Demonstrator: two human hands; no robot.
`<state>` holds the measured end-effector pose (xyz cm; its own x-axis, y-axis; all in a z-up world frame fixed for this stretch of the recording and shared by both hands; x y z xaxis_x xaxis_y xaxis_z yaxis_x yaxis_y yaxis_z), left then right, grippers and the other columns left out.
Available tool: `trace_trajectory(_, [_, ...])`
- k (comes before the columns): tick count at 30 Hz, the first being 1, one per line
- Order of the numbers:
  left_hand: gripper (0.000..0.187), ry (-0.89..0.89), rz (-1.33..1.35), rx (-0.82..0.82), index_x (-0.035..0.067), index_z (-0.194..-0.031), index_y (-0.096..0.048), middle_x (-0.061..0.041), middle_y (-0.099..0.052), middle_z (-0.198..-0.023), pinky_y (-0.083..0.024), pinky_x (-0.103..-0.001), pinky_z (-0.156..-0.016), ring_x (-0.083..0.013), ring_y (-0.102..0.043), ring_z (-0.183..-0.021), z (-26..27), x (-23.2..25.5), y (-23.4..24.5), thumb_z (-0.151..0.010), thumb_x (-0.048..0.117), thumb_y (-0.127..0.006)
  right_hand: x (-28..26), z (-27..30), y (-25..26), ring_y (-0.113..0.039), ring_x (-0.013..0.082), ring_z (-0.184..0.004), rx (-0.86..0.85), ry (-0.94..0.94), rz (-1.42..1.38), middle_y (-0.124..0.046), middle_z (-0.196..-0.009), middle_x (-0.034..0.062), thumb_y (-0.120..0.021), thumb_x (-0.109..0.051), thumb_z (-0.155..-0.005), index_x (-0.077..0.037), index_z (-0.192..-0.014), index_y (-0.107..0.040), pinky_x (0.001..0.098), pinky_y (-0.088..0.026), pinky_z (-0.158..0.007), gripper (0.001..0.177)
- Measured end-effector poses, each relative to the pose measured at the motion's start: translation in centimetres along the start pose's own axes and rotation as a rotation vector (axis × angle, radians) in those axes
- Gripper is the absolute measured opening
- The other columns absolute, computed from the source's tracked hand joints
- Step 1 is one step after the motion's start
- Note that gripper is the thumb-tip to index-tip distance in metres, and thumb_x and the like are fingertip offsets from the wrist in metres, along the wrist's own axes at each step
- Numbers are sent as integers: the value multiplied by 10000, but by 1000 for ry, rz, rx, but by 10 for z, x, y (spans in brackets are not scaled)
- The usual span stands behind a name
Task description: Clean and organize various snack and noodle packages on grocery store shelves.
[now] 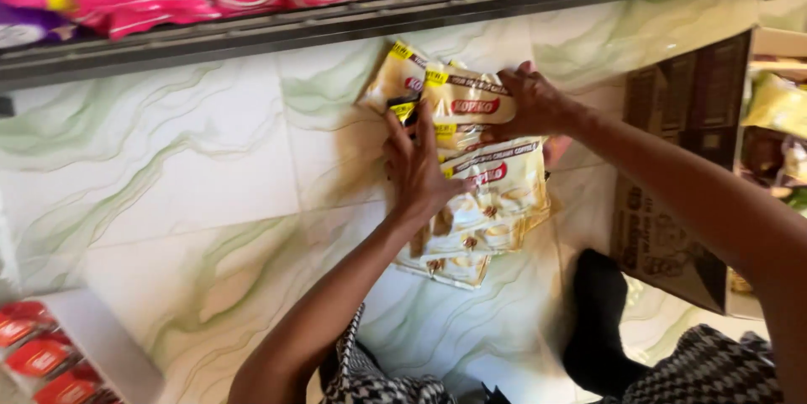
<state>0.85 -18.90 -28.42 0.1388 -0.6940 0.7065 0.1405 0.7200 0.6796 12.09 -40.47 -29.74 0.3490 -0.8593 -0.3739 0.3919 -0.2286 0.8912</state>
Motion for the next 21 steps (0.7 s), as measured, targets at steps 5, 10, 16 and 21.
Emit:
trace_trajectory(5, [1605, -95, 79, -40, 259, -1627, 3, -333, 138, -1652, -329, -731, -1033, -577, -188, -1449, -33, 51, -65, -411, 360, -1040, 149, 5, 1, -515, 459, -1221, -6, 56, 97, -615, -1189, 271, -919, -641, -532, 49, -1247, -579, 500, -406, -1072, 1051])
trace_trajectory(10, [1679, -262, 228, 125, 186, -1614, 62, -400, 186, -1581, -267, -763, -1090, -644, -63, -1435, -28, 56, -56, -366, 487, -1020, 161, -2, 26, -531, 437, -1266, -262, 51, 322, -614, -1302, 271, -843, -748, -503, 26, -1325, -567, 491, -423, -1074, 1162])
trace_trajectory(16, [1264, 16, -202, 449, 208, -1611, -168, -247, 111, -1671, -154, -858, -1069, -601, 48, -1521, 32, -78, 73, -637, 456, -934, 36, -65, 40, -536, 377, -1312, -290, 457, 388, -553, -1415, 224, -766, -737, -618, -55, -1442, -475, 456, -448, -1092, 1109])
trace_trajectory(21, [1102, 347, -448, 861, 166, -1614, -246, -298, -36, -1655, -111, -845, -1092, -565, -15, -1511, 168, -190, 203, -712, 357, -851, -129, -71, 0, -545, 327, -1350, -319, 521, 431, -505, -1508, 181, -704, -733, -714, -128, -1540, -403, 429, -472, -1106, 1068])
Point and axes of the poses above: each hand's wrist, its own z-axis away from the middle knuckle, its own y-axis out of the back of the hand, x = y × z, the point moved 4 cm from there along -z, towards the middle knuckle
